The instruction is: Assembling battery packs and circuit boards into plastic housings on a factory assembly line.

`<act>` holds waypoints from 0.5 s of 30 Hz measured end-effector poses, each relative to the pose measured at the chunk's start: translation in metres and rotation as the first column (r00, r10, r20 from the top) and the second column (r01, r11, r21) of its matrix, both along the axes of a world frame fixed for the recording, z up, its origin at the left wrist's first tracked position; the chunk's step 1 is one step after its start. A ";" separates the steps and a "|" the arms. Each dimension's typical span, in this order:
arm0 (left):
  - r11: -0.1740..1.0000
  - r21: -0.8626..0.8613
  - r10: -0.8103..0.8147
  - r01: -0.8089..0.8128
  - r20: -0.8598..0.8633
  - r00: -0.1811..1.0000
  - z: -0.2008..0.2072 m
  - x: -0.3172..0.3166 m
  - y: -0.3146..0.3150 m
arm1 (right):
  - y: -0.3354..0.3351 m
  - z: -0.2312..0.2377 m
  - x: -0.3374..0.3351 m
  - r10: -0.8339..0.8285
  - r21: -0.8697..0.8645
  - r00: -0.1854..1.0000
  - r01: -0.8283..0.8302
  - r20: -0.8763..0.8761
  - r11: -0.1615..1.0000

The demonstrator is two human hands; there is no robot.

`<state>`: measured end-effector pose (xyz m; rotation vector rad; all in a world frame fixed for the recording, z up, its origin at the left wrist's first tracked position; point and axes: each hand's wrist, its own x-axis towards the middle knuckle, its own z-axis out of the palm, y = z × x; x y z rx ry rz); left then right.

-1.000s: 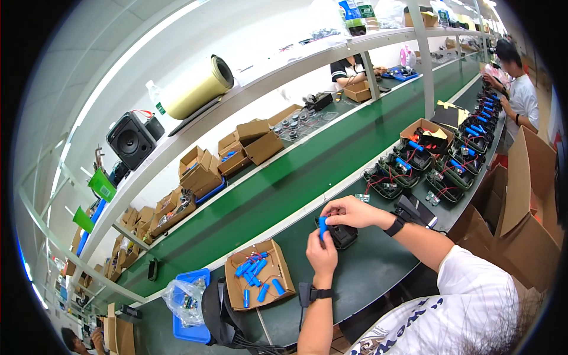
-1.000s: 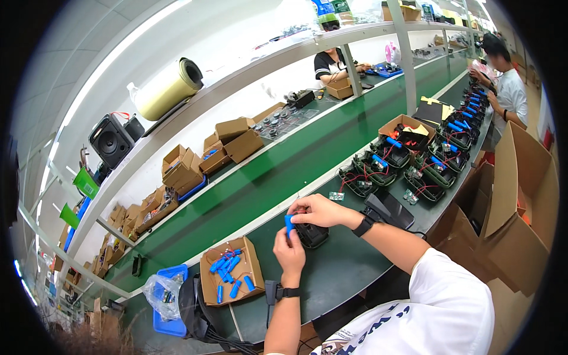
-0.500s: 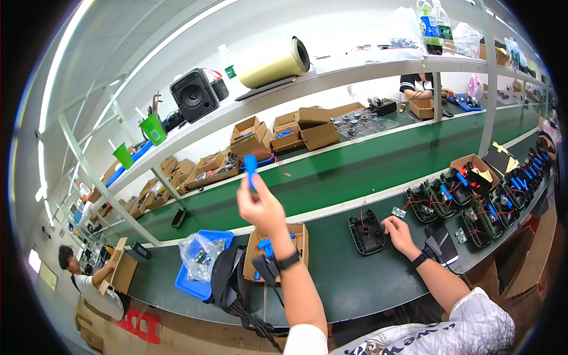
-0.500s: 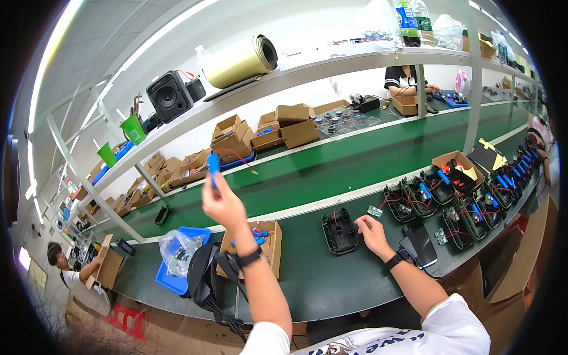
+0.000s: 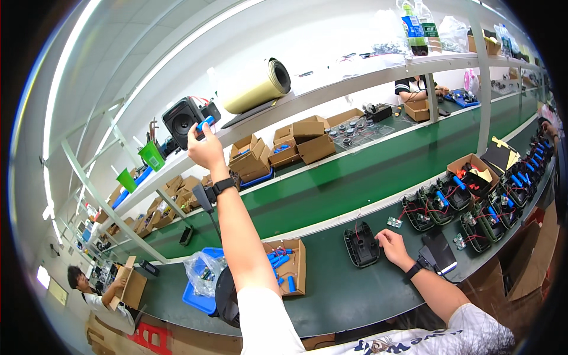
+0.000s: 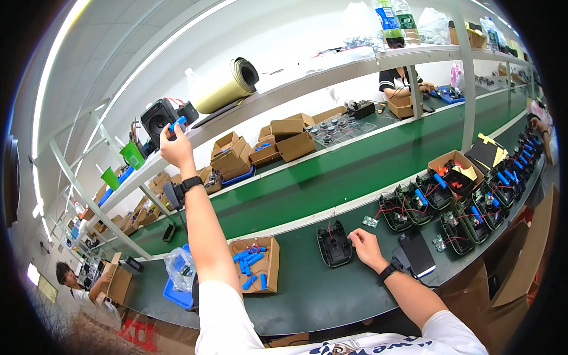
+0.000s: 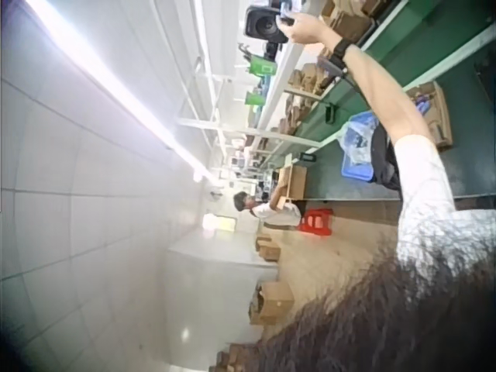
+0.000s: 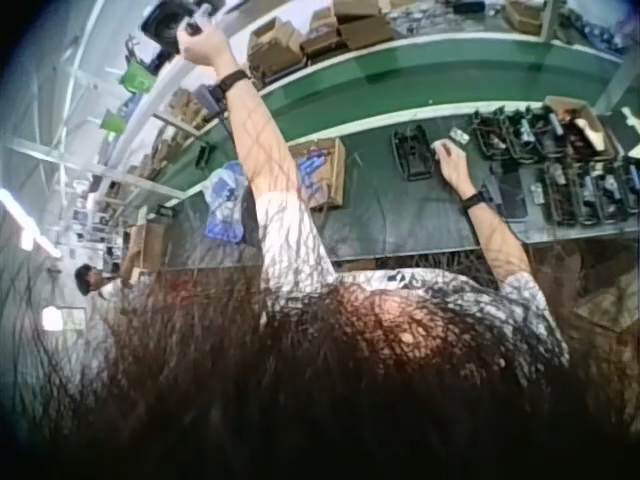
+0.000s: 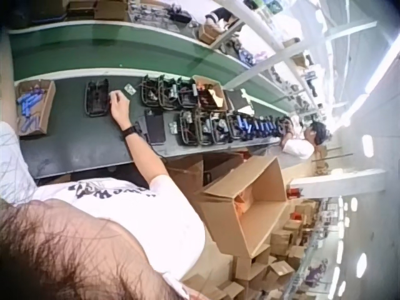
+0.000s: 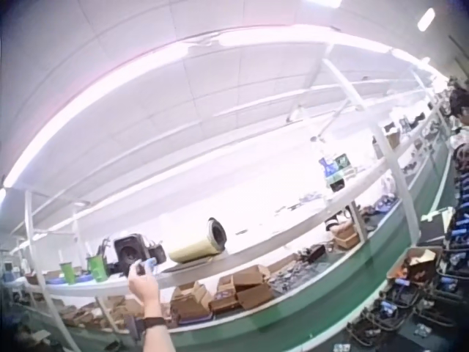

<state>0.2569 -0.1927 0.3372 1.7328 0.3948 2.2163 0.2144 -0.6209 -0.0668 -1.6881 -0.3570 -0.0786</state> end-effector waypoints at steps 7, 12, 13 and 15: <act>0.995 -0.093 0.004 -0.026 -0.232 0.973 0.008 0.027 0.010 | 0.003 0.002 0.004 0.010 0.011 1.000 -0.009 -0.008 1.000; 0.993 -0.099 0.021 -0.059 -0.351 0.936 0.008 0.029 0.020 | 0.003 0.003 0.005 0.017 -0.003 1.000 -0.017 -0.018 1.000; 0.993 -0.101 0.021 -0.061 -0.353 0.936 0.008 0.029 0.021 | 0.003 0.003 0.004 0.015 0.014 1.000 -0.015 -0.016 1.000; 0.990 -0.141 -0.035 -0.029 -0.433 0.901 0.008 0.028 0.021 | 0.002 0.000 0.003 0.014 0.030 1.000 -0.013 -0.017 0.999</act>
